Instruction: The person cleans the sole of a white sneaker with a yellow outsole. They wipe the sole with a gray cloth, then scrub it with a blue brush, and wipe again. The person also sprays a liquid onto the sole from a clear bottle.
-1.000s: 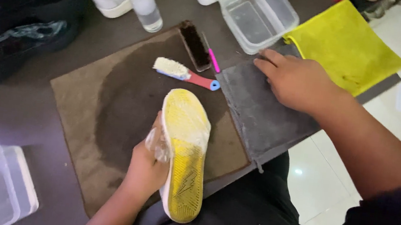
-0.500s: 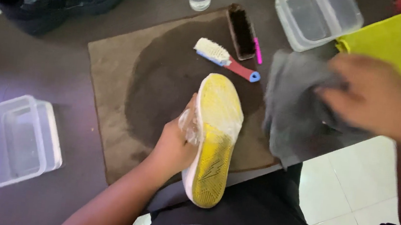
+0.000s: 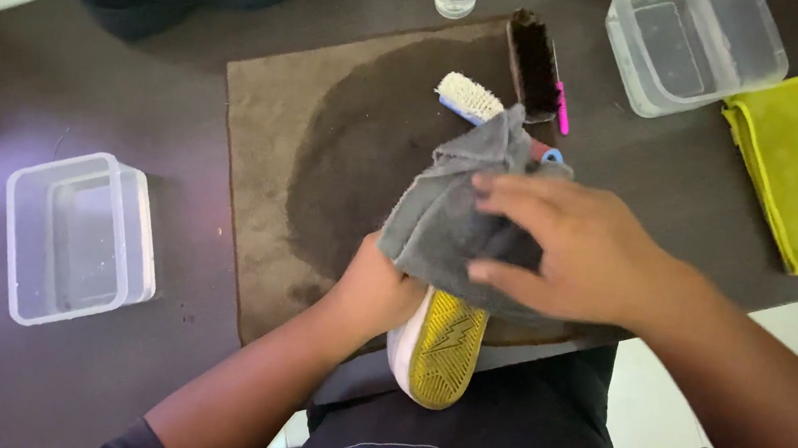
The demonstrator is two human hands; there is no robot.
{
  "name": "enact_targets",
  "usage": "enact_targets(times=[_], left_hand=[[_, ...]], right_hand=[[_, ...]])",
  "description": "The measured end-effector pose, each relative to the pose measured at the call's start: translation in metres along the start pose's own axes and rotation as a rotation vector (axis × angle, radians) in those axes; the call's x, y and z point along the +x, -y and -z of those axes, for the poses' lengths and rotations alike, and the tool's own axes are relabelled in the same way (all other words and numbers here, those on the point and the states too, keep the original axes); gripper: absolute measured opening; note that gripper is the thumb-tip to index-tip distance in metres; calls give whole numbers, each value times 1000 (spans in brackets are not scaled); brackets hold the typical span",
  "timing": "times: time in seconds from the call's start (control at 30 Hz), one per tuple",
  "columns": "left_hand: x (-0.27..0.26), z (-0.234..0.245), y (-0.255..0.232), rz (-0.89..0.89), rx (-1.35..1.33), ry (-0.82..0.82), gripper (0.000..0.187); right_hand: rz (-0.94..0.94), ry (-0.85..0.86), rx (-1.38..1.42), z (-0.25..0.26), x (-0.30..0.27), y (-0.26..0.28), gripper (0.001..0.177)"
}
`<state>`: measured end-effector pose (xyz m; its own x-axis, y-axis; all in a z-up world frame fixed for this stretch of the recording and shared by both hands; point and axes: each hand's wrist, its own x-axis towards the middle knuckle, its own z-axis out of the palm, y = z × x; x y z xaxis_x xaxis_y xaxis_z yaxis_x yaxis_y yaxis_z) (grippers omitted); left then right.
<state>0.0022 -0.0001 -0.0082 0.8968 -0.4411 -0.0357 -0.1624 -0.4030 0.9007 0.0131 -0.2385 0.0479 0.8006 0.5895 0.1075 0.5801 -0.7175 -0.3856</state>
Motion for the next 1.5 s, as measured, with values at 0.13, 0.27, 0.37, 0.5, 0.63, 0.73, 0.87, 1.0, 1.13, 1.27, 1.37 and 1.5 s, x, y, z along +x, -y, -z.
enact_targets(times=[0.13, 0.27, 0.37, 0.5, 0.63, 0.73, 0.87, 1.0, 1.13, 1.27, 1.37, 1.5], left_hand=[[1, -3, 12, -58, 54, -6, 51], [7, -3, 25, -156, 143, -24, 33], [9, -9, 35, -213, 192, -32, 24], [6, -16, 42, -291, 268, -29, 25], [13, -16, 42, -91, 348, 15, 22], [10, -21, 61, -70, 414, 10, 23], [6, -20, 55, -19, 400, 17, 26], [2, -16, 49, 26, 426, 56, 25], [1, -16, 43, 48, 422, 61, 26], [3, -16, 40, 31, 443, 67, 26], [6, -18, 38, 60, 428, 88, 30], [6, -5, 7, 70, 411, 100, 38]], right_hand=[[-39, -149, -56, -26, 15, 11, 80], [-46, 6, 16, -54, 20, 20, 111], [-3, -86, 37, -63, 21, 14, 90], [2, -112, 55, -65, 26, 5, 52], [77, -296, 28, -78, 31, -3, 41], [90, -334, 54, -81, 41, -10, 44], [129, -394, 12, -94, 51, -26, 35], [70, -424, -81, -97, 59, -32, 27], [27, -438, -183, -97, 66, -42, 27], [33, -450, -235, -100, 72, -50, 27], [14, -457, -220, -95, 78, -49, 26], [-37, -437, -260, -94, 83, -52, 28]])
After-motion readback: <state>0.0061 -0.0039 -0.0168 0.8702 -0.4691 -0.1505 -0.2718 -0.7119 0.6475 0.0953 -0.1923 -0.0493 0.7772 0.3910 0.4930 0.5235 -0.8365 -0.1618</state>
